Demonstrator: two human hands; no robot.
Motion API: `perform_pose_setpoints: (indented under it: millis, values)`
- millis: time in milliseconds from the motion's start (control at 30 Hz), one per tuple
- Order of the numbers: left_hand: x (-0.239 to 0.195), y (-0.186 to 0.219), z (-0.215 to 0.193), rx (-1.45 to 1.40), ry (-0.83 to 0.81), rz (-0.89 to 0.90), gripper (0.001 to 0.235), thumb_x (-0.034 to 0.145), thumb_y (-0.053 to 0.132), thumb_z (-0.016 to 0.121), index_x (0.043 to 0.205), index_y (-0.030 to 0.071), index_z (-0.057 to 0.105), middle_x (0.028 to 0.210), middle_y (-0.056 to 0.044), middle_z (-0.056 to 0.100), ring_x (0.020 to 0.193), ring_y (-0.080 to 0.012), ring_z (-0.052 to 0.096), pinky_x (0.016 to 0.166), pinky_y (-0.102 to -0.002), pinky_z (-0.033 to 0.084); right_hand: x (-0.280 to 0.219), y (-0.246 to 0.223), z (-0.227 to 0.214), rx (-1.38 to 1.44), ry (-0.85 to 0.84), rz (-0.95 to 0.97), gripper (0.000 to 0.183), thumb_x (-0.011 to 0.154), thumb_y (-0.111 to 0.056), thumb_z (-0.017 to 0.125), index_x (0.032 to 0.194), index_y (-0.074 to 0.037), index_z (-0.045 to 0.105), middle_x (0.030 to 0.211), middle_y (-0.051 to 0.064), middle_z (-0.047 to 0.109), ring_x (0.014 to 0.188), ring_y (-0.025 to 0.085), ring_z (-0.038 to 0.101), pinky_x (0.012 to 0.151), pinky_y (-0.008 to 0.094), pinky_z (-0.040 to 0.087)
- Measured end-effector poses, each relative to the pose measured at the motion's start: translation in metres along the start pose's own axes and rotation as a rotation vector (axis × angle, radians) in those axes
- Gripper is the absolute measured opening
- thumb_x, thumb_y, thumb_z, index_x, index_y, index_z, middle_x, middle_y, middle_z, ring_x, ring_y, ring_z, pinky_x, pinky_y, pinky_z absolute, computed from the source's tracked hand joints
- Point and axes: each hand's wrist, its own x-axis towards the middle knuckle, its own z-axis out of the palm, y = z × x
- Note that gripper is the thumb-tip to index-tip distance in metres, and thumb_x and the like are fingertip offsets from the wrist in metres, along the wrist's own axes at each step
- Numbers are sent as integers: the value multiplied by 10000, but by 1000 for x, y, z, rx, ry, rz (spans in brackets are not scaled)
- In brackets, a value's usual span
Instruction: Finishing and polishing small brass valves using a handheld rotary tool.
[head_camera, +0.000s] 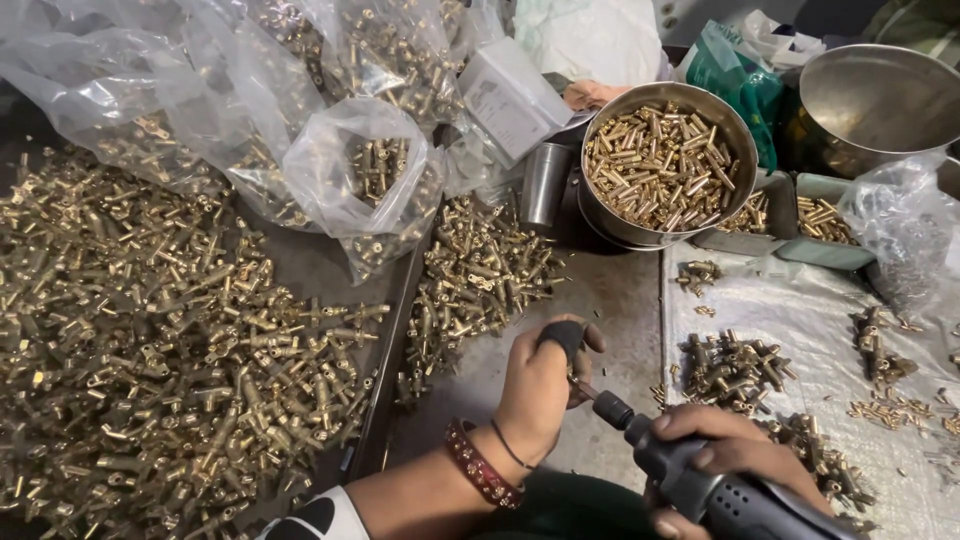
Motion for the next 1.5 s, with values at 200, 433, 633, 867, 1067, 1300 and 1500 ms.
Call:
perform_pose_setpoints:
  millis: [200, 433, 633, 867, 1067, 1300, 1500]
  values:
    - [-5, 2, 5, 40, 55, -17, 310, 1028, 201, 442, 888, 42, 668, 657, 14, 575, 532, -68, 497, 485, -232, 395, -3, -8, 5, -353, 84, 74, 426, 697, -86, 909, 1011, -85, 621, 1105, 208, 730, 1109, 303, 756, 860, 409, 693]
    - [5, -6, 2, -56, -8, -40, 339, 1032, 215, 445, 883, 19, 678, 628, 14, 551, 479, -72, 433, 446, -242, 338, -11, 3, -11, -191, 121, 115, 469, 750, -88, 899, 1104, -79, 592, 1201, 246, 686, 1072, 308, 754, 799, 411, 649]
    - [15, -3, 9, -59, -19, -157, 479, 1064, 387, 434, 910, 3, 673, 517, 6, 504, 395, -98, 422, 385, -256, 295, -12, 0, -18, -341, 88, 91, 469, 738, -118, 892, 1080, -107, 571, 1115, 227, 735, 1132, 338, 747, 850, 456, 644]
    - [19, -7, 6, -43, -30, -123, 464, 1077, 345, 430, 930, -21, 674, 517, 5, 510, 378, -98, 416, 366, -267, 286, -2, -7, -5, -326, 118, 56, 483, 733, -108, 898, 1100, -80, 586, 1126, 223, 722, 1107, 318, 743, 852, 407, 667]
    - [18, -8, 1, -4, -30, -109, 449, 1085, 311, 401, 943, -9, 683, 549, 15, 515, 405, -81, 413, 388, -247, 295, 15, -24, 7, -349, 51, 60, 451, 731, -80, 904, 1073, -81, 610, 1121, 202, 727, 1113, 306, 749, 818, 375, 683]
    - [13, -3, 2, -56, -55, -138, 355, 1048, 227, 412, 923, 1, 656, 555, -10, 509, 398, -84, 373, 386, -250, 294, 37, -38, -1, -500, -252, -20, 276, 841, -162, 767, 1077, -101, 637, 1159, 120, 745, 1047, 248, 800, 836, 389, 627]
    - [9, 1, 2, -28, -73, -189, 329, 1052, 229, 406, 923, 16, 620, 565, -2, 495, 430, -73, 386, 395, -239, 290, 52, -45, -11, -590, -530, -118, 234, 898, -174, 715, 1109, -83, 675, 1183, 120, 740, 996, 244, 807, 812, 358, 614]
